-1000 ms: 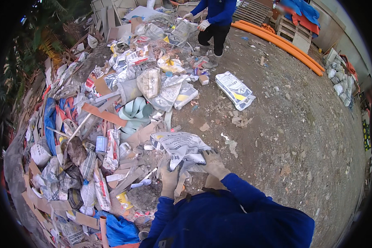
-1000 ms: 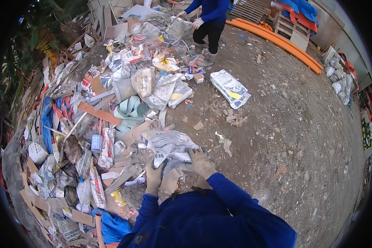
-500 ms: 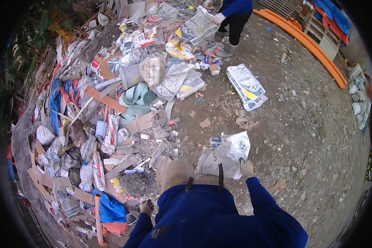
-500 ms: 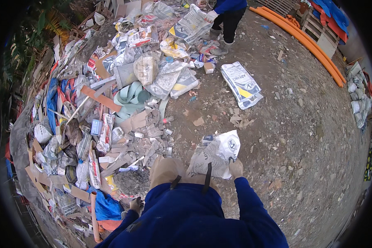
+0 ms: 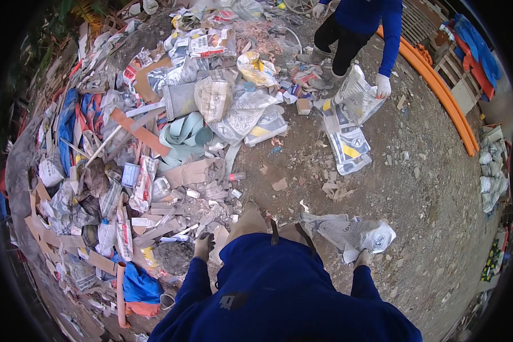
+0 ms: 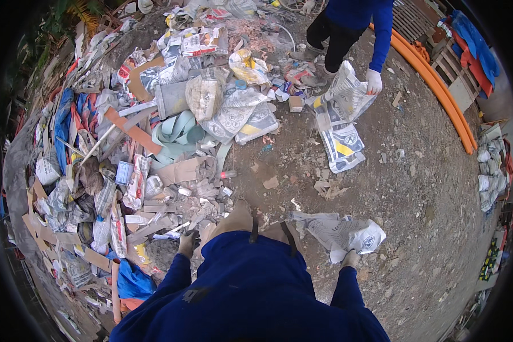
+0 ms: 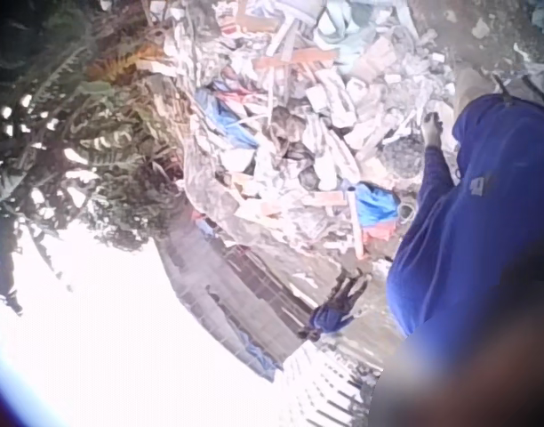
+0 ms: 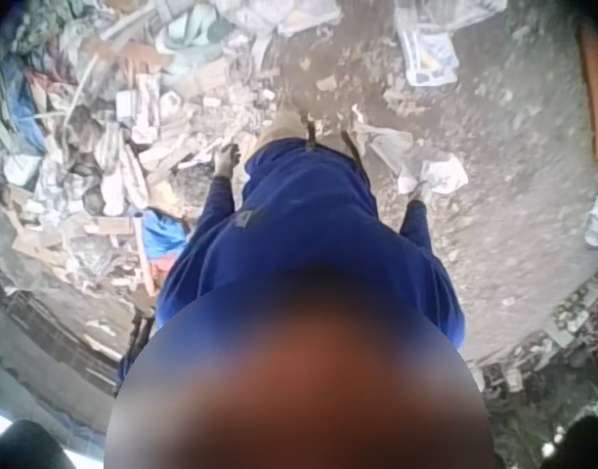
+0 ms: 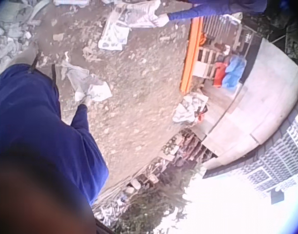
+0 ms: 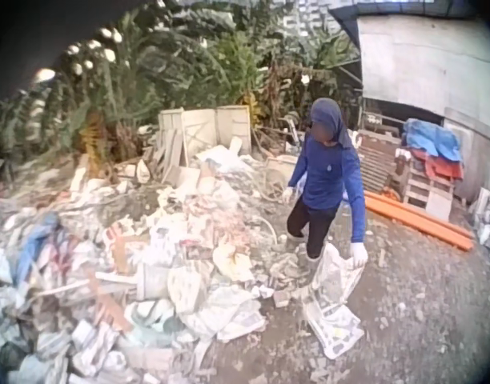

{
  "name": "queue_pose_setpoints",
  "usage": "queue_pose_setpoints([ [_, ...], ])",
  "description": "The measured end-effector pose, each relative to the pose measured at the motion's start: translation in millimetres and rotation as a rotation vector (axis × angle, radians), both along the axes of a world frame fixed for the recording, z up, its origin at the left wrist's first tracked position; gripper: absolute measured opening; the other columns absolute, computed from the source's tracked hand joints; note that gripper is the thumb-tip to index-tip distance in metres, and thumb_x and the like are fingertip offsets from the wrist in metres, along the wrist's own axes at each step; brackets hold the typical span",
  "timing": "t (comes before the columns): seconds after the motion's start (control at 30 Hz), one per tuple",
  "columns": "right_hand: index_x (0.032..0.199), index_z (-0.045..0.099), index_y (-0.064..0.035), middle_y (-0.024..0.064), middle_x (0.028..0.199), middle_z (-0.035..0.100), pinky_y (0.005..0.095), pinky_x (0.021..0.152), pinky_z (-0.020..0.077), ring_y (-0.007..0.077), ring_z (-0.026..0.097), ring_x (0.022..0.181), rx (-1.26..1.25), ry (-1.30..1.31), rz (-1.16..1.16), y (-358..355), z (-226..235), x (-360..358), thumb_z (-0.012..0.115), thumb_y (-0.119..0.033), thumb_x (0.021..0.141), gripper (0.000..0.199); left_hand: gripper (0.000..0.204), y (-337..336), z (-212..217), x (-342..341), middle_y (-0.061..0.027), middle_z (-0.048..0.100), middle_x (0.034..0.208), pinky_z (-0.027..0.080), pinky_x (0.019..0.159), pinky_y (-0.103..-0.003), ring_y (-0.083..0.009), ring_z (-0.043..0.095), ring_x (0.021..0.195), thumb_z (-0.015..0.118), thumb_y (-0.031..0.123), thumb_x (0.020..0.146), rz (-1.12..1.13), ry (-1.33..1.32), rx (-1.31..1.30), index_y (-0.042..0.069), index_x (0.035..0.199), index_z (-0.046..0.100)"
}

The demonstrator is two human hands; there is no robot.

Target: The person sorts through a large pile of mixed construction debris, picking up and moving various items including cement bags, plastic pipes, and a paint can. They repeatedly lift and toss items to clear space or separate materials.

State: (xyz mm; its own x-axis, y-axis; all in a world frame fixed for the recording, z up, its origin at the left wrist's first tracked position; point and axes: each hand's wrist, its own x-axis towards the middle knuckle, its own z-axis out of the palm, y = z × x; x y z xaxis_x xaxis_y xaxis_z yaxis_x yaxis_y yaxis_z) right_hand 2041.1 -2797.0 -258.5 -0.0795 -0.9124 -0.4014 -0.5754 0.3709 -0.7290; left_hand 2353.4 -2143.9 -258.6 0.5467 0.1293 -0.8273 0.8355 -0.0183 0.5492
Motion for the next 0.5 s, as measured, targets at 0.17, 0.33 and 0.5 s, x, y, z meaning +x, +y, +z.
queue_pose_setpoints([
  [0.17, 0.124, 0.066, 0.0089, 0.0301, 0.125, 0.068, 0.0472, 0.098, 0.0488, 0.0428, 0.064, 0.118, -0.004, 0.465, 0.03, -47, 41, 11, 0.05, -0.026, 0.094, 0.048, 0.044, -69, 74, 188, -0.0048, 0.072, 0.107, 0.053, 0.073, -0.029, -0.0142, 0.066, 0.087, 0.073, 0.025, 0.097, -0.121, -0.314, -0.029, 0.003, 0.134, 0.062],
  [0.33, 0.125, 0.065, 0.011, 0.0322, 0.127, 0.066, 0.0485, 0.101, 0.0484, 0.0451, 0.063, 0.121, 0.036, 0.697, 0.146, -95, 54, 52, 0.048, -0.031, 0.095, 0.054, 0.035, -103, 89, 241, -0.004, 0.073, 0.107, 0.053, 0.074, -0.03, -0.0152, 0.069, 0.086, 0.067, 0.022, 0.1, -0.14, -0.354, 0.049, 0.006, 0.131, 0.063],
  [0.5, 0.12, 0.065, 0.0119, 0.0352, 0.121, 0.067, 0.0492, 0.101, 0.0486, 0.0458, 0.064, 0.119, 0.09, 0.761, 0.17, -188, 2, 126, 0.052, -0.027, 0.092, 0.05, 0.02, -132, 70, 167, 0.0018, 0.065, 0.08, 0.045, 0.053, -0.025, -0.008, 0.059, 0.064, 0.073, 0.02, 0.096, -0.065, -0.151, 0.183, 0.007, 0.11, 0.069],
])
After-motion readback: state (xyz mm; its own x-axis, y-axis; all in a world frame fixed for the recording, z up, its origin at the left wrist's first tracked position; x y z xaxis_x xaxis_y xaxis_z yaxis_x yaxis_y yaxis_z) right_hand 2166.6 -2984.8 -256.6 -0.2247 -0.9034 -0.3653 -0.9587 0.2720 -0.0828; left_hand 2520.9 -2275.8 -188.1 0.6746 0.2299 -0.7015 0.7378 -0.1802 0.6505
